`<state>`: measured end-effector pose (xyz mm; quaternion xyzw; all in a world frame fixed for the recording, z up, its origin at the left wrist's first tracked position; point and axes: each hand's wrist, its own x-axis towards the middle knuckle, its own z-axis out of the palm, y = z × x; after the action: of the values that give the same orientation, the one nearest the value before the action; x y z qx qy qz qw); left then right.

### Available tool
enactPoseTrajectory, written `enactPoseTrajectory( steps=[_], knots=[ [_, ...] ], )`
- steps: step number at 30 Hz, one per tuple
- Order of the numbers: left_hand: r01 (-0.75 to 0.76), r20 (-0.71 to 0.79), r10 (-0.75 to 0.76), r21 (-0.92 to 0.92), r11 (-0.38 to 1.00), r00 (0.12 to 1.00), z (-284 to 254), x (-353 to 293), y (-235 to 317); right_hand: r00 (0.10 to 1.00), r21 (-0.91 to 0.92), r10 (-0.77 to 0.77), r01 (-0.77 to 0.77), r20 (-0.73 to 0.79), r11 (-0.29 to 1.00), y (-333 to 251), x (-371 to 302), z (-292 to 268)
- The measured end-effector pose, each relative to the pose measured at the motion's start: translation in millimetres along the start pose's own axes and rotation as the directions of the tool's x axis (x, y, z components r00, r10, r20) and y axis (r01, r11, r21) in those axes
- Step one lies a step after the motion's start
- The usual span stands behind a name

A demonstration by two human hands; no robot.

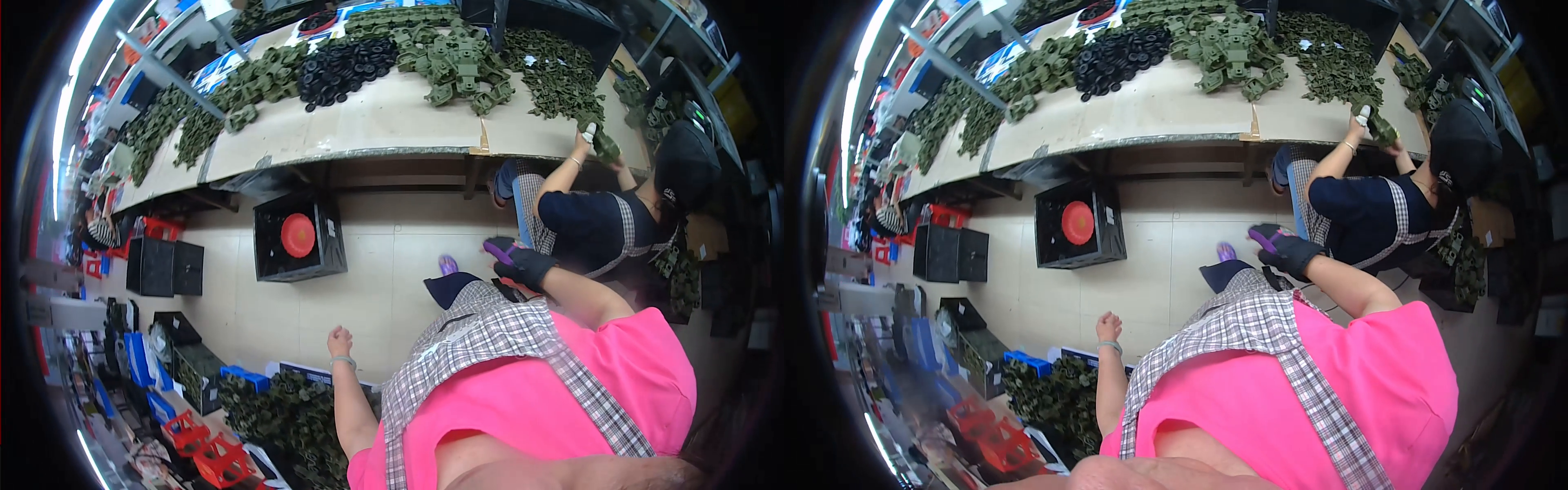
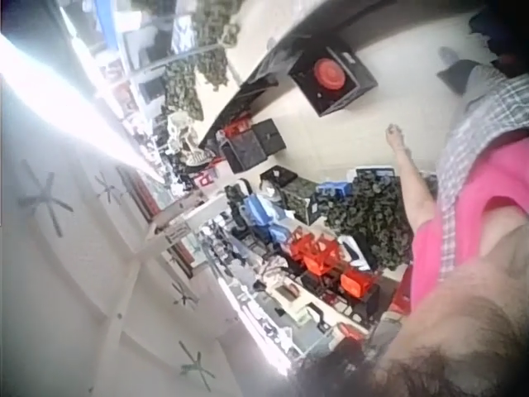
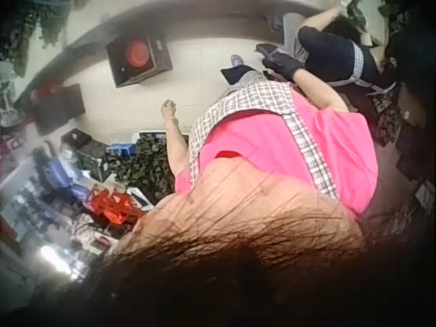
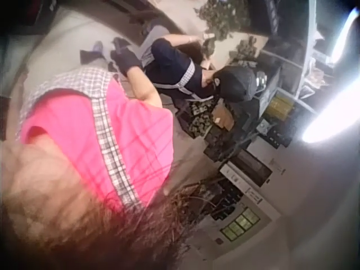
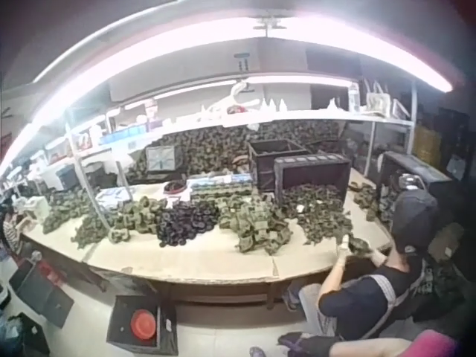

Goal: The person organizes toy vehicle bodies on cardboard, walks to another work table, and assembles toy vehicles by attaching wheels onto the vehicle bodies by hand.

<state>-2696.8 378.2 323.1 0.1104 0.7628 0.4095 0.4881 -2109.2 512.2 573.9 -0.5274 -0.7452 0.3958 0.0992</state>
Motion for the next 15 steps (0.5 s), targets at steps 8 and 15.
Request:
enactPoseTrajectory(
  steps=[8, 15],
  knots=[
    [0.015, 0.284, -0.083, 0.233, 0.972, 0.955, 161, 48, 123, 0.691, -0.125, -0.158, 0.098, -0.705, 0.987, 50, 285, -161],
    [0.175, 0.168, -0.223, 0.256, 0.951, 0.96, 162, 88, 136, 0.552, 0.111, 0.257, -0.284, -0.793, 0.952, 130, 436, -278]
  ],
)
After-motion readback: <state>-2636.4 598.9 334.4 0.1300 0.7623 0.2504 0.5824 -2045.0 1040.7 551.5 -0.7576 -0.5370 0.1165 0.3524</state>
